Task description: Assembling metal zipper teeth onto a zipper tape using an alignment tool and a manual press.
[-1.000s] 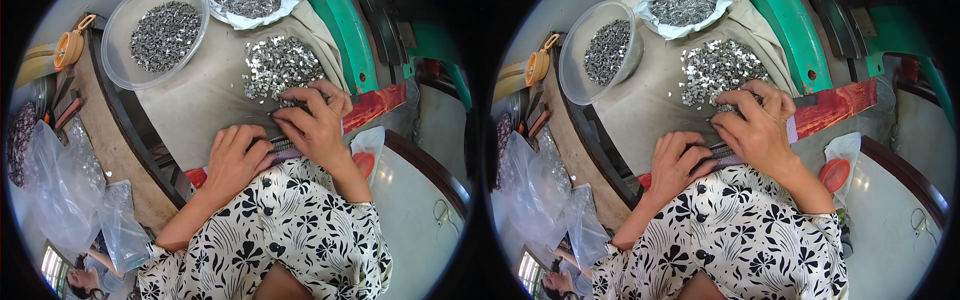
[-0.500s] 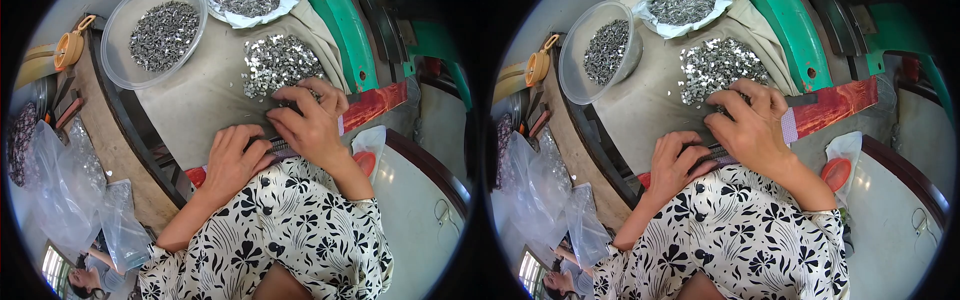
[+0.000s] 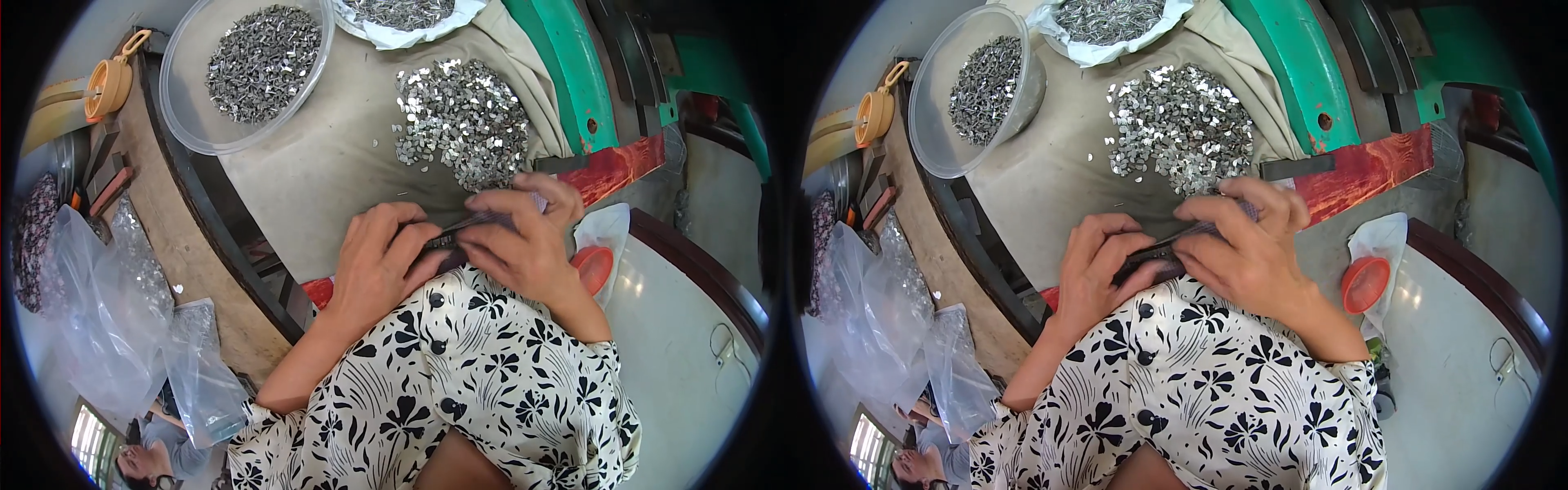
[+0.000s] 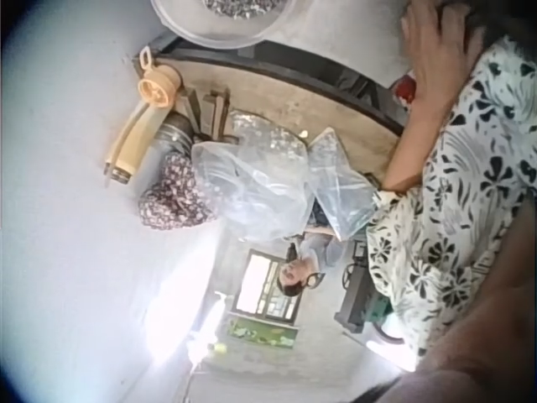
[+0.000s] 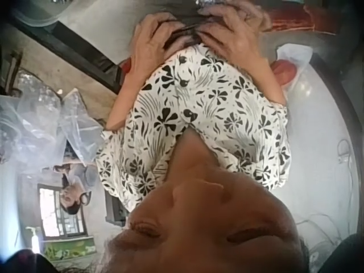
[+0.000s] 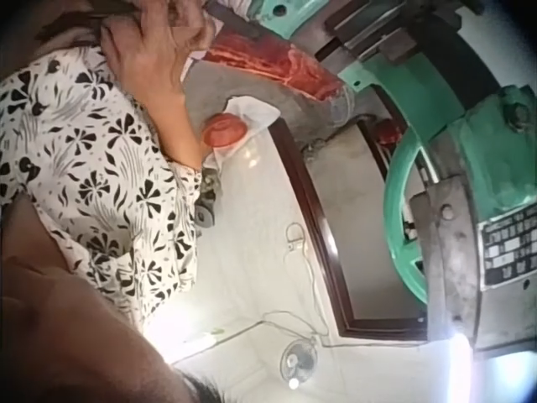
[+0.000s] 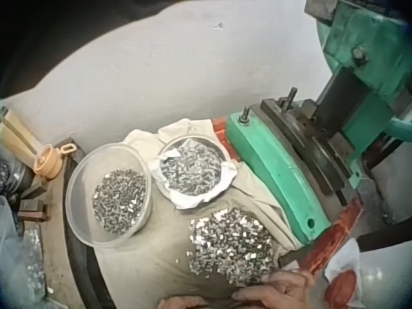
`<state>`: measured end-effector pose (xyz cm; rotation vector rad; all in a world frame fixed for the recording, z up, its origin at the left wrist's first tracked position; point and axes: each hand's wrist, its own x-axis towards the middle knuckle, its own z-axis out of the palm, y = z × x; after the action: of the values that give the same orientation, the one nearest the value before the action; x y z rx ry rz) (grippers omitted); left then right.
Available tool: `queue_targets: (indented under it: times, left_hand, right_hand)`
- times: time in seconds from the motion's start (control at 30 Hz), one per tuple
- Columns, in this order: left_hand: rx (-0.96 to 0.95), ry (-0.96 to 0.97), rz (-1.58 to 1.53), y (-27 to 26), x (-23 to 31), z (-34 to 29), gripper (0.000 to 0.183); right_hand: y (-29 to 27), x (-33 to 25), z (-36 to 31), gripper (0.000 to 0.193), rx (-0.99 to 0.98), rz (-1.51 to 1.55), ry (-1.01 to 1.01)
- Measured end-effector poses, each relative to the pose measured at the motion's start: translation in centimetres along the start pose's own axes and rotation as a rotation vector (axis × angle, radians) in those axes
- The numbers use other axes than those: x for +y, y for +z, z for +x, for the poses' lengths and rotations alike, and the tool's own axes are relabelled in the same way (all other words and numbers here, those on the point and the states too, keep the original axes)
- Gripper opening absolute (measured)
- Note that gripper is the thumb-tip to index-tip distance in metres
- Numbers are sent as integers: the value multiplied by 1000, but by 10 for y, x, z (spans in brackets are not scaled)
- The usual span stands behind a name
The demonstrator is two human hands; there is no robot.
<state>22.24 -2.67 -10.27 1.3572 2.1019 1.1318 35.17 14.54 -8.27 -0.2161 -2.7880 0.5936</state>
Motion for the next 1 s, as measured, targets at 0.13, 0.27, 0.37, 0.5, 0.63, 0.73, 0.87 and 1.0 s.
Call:
queue_targets:
  times: [0.13,0.27,0.37,0.5,0.63,0.73,0.87,1.0]
  left_hand:
    - [142,-66,-52,-10,0,13,21]
    - [158,-90,59,-25,-5,24,19]
    - [191,-127,90,-26,-7,33,16]
    - [172,-89,175,-22,-9,44,14]
    - [138,-5,344,-17,-12,52,13]
    - [145,4,374,-20,-11,53,12]
    - [127,-65,361,-22,-9,51,14]
    - [159,-72,340,-20,-11,45,14]
  right_hand:
    - [-5,3,3,13,-70,57,21]
    - [6,10,28,13,70,-18,23]
    - [14,11,45,13,75,-70,-2]
    - [23,1,54,14,64,-118,40]
    - [26,-4,58,14,65,-107,24]
    - [25,-1,61,16,60,-57,51]
    - [24,3,63,17,41,-29,61]
    - [22,1,67,17,4,-12,28]
